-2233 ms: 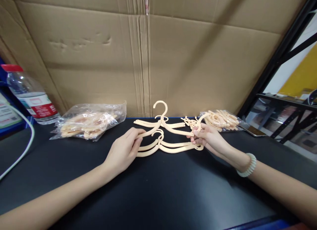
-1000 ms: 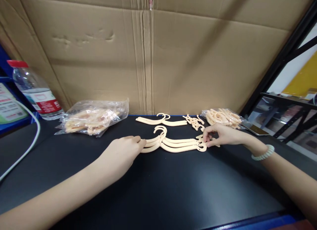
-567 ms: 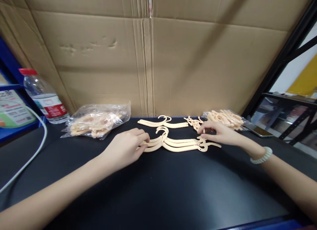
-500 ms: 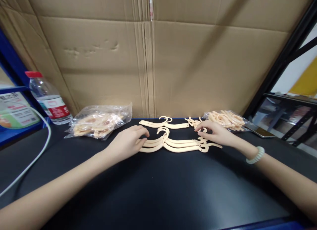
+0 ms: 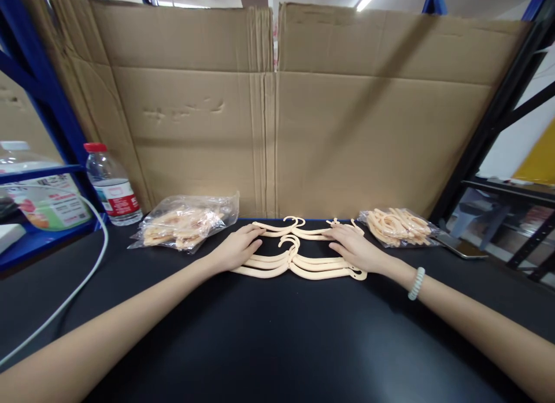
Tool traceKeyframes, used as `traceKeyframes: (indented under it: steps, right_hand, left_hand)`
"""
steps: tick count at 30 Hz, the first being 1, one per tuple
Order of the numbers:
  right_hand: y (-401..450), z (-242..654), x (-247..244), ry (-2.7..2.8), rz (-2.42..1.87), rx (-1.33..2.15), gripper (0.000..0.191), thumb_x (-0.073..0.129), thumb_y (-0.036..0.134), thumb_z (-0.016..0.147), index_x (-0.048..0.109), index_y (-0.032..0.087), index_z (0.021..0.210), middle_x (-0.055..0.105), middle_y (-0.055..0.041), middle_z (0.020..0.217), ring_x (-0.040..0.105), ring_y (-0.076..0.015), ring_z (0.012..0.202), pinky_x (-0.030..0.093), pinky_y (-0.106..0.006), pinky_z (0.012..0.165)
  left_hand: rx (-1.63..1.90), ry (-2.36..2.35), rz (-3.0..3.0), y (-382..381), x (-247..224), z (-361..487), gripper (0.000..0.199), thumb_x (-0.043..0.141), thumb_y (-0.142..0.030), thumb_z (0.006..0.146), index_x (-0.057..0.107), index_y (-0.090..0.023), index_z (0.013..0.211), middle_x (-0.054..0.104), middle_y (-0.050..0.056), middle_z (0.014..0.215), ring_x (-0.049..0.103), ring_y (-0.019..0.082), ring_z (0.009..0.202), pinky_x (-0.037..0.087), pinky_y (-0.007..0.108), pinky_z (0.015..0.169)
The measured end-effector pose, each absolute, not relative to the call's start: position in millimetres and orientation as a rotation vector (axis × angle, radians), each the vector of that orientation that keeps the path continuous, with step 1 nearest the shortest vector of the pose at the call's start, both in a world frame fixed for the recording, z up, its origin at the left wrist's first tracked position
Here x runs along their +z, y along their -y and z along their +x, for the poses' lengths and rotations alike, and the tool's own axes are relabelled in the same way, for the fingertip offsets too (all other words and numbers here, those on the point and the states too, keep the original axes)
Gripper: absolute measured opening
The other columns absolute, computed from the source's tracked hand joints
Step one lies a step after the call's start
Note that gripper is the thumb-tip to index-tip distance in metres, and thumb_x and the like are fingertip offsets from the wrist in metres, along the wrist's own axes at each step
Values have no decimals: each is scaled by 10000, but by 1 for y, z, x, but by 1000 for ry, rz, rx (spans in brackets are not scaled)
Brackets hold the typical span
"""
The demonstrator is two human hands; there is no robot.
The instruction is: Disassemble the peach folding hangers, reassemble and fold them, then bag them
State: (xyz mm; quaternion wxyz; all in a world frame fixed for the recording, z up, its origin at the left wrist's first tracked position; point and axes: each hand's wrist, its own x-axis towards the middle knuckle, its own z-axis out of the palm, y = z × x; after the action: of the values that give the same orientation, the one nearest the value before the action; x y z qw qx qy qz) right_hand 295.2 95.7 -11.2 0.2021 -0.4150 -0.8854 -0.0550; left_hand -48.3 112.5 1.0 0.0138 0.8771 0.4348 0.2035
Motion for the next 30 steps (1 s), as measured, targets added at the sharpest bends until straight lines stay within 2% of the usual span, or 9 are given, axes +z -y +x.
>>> traceKeyframes:
  steps: [2, 5, 11, 15, 21, 25, 30]
  right_hand:
    - [-100, 293, -13, 2430, -1121, -178, 261, 458, 232, 936, 625, 187, 1131, 638, -106, 1147, 536, -261, 1143, 408, -461, 1013]
    - [-105, 288, -15, 2379, -1131, -207, 209, 497, 197, 909, 667, 171, 1027, 656, -114, 1000, 579, -250, 990, 472, -432, 897]
    - [-103, 282, -13, 2306, -1145, -214, 124, 572, 151, 850, 668, 184, 780, 652, -70, 794, 570, -241, 844, 476, -404, 774]
    - [-95, 283, -3, 2231, -1112, -221, 86, 576, 192, 868, 648, 193, 821, 653, -64, 822, 558, -229, 831, 466, -395, 762]
    - [-71, 281, 15, 2092, -857, -228, 68, 586, 248, 887, 635, 200, 882, 643, -64, 842, 563, -219, 829, 461, -376, 748]
    - [-65, 298, 19, 2057, -918, -102, 134, 553, 287, 909, 637, 210, 980, 665, -61, 897, 594, -207, 842, 475, -361, 754]
    - [-84, 343, 16, 1976, -1165, -141, 190, 512, 324, 908, 659, 204, 927, 700, -69, 906, 622, -229, 829, 486, -384, 744]
  left_hand:
    - [664, -1378, 2730, -113, 0, -46, 369, 400, -259, 907, 601, -151, 1196, 589, 128, 1228, 564, 243, 1149, 446, 393, 994]
    - [711, -1414, 2718, -112, 0, -43, 316, 464, -176, 852, 647, -134, 1107, 609, 130, 1108, 596, 251, 1060, 478, 401, 930]
    - [771, -1424, 2694, -109, 6, -40, 172, 509, -86, 794, 655, -165, 842, 659, 68, 894, 636, 212, 843, 512, 340, 786]
    - [876, -1421, 2677, -100, 14, -38, 144, 462, -113, 852, 590, -178, 841, 663, 48, 832, 630, 210, 796, 500, 346, 753]
    - [1072, -1283, 2712, -70, 25, -32, 227, 368, -225, 946, 553, -181, 1070, 589, 74, 1007, 614, 206, 921, 489, 349, 814]
    - [1102, -1327, 2643, -54, 26, -29, 164, 370, -212, 937, 525, -192, 988, 569, 49, 936, 599, 186, 809, 481, 306, 705]
    - [1067, -1339, 2536, -50, 21, -29, 148, 374, -189, 921, 509, -203, 983, 592, 18, 854, 570, 169, 735, 448, 285, 670]
